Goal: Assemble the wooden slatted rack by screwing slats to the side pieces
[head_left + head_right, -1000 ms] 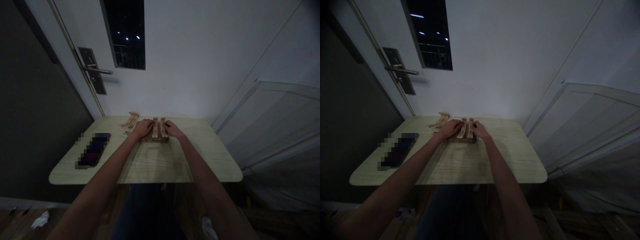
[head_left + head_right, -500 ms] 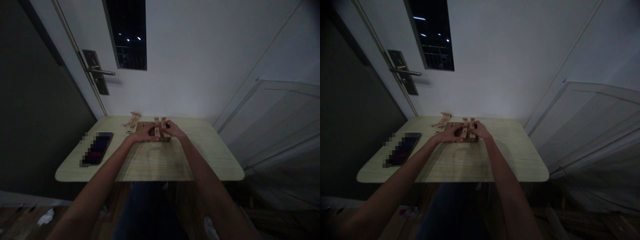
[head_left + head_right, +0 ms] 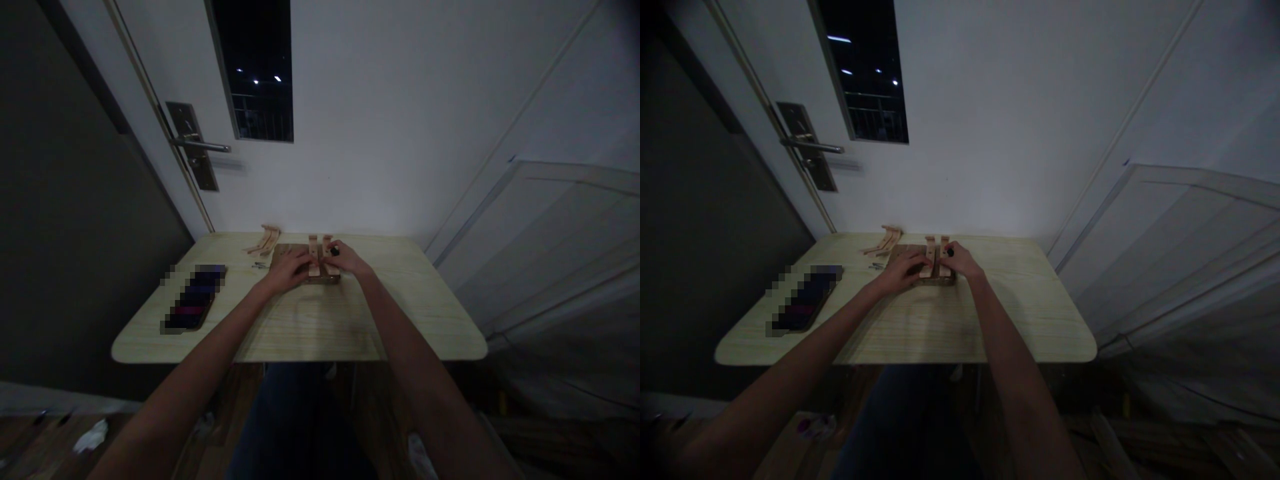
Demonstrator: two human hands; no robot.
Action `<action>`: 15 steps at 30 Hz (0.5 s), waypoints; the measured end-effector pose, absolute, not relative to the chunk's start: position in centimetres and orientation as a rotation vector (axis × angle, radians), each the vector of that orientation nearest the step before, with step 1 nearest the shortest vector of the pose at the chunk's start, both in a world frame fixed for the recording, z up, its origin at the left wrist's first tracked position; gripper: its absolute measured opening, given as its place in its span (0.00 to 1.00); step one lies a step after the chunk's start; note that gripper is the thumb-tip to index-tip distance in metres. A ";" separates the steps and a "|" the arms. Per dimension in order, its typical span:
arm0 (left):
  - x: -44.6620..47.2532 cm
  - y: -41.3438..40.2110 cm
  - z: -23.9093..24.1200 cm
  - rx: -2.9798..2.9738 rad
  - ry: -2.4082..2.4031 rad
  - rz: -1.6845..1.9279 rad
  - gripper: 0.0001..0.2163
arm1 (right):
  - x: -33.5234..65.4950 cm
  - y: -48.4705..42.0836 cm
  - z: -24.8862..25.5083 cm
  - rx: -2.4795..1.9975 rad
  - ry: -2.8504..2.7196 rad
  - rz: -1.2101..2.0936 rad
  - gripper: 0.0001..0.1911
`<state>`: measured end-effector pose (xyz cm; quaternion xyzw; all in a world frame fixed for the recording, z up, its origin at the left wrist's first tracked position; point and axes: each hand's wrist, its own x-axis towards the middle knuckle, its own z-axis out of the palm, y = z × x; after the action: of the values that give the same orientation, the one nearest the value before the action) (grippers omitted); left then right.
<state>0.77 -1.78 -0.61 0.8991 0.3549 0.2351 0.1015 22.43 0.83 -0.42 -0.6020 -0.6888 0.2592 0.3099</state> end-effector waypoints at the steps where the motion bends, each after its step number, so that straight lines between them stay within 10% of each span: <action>1: 0.7 -1.8 -0.6 2.675 1.037 0.688 0.12 | 22.4 0.8 -0.4 -1.593 -1.818 0.683 0.17; 15: 0.4 -1.6 -0.9 2.721 0.957 0.623 0.18 | 22.3 0.8 -0.5 -1.582 -1.790 0.677 0.16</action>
<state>0.42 -1.65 -0.87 0.9178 0.3229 0.2103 0.0952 22.32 0.81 -0.53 -0.6028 -0.6822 0.2581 0.3234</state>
